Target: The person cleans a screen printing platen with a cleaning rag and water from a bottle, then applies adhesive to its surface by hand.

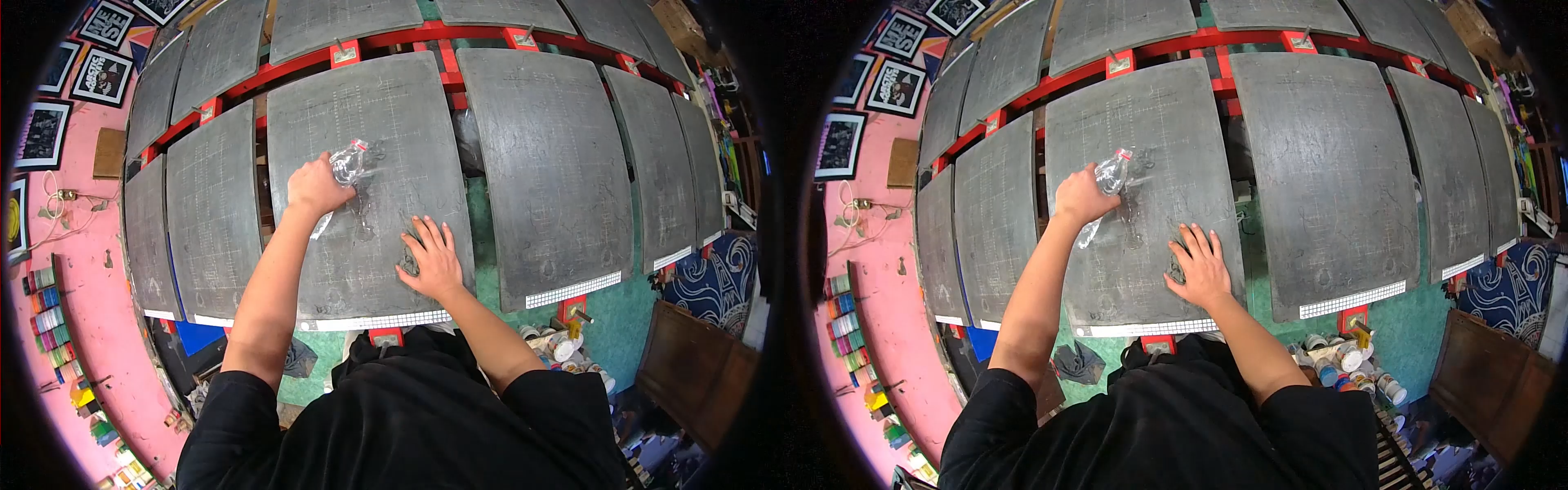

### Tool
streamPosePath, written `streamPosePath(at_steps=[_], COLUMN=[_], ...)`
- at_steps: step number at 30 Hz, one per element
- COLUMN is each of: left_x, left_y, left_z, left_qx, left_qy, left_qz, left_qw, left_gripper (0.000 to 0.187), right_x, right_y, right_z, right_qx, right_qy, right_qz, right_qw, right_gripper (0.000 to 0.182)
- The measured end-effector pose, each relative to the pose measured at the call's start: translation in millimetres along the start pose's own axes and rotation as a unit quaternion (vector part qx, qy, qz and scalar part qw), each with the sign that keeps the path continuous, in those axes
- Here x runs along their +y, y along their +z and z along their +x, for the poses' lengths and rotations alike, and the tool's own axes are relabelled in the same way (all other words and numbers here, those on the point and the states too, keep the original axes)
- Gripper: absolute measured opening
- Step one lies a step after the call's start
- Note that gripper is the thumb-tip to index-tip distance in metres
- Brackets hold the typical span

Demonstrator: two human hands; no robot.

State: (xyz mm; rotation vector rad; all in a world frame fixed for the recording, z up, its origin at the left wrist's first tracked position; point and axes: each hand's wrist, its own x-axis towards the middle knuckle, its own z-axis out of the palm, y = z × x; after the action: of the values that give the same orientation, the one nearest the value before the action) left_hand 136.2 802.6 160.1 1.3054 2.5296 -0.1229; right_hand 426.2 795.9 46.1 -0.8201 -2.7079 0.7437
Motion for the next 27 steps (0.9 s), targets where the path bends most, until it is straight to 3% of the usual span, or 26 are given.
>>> streamPosePath(at_steps=[7, 9, 11, 14, 18, 21, 23, 25, 27], left_x=[5, 11, 25, 53, 126, 194, 236, 275, 307], left_y=[-4, -1, -1, 5, 6, 12, 24, 38, 53], left_z=[-11, -20, -27, -29, -26, -24, -24, -28, -31], left_qx=[0.015, 0.094, 0.105, 0.171, 0.193, 0.198, 0.173, 0.148, 0.126], left_qy=[0.018, 0.075, 0.096, 0.195, 0.282, 0.348, 0.381, 0.398, 0.416], left_qz=[-0.1, -0.169, -0.188, -0.264, -0.36, -0.397, -0.43, -0.454, -0.476], left_qw=[0.995, 0.978, 0.972, 0.929, 0.868, 0.826, 0.8, 0.783, 0.765], left_gripper=[0.065, 0.06, 0.062, 0.064, 0.065, 0.068, 0.069, 0.069, 0.068], right_x=[0, 0, 1, 2, 3, 3, 13, 16, 21], right_y=[0, 1, 2, 2, 5, 14, 38, 37, 38], right_z=[1, -1, -1, -1, -2, -5, -12, -10, -7], right_qx=[0.004, 0.005, 0.021, 0.015, 0.019, -0.039, 0.012, -0.004, 0.033], right_qy=[0.003, 0.006, -0.005, -0.004, -0.008, 0.015, 0.021, 0.013, -0.038], right_qz=[0.001, 0.0, 0.015, 0.007, 0.003, -0.02, -0.033, -0.02, -0.103], right_qw=[1.0, 1.0, 1.0, 1.0, 1.0, 0.999, 0.999, 1.0, 0.993], right_gripper=[0.066, 0.066, 0.066, 0.067, 0.069, 0.072, 0.071, 0.068, 0.064])
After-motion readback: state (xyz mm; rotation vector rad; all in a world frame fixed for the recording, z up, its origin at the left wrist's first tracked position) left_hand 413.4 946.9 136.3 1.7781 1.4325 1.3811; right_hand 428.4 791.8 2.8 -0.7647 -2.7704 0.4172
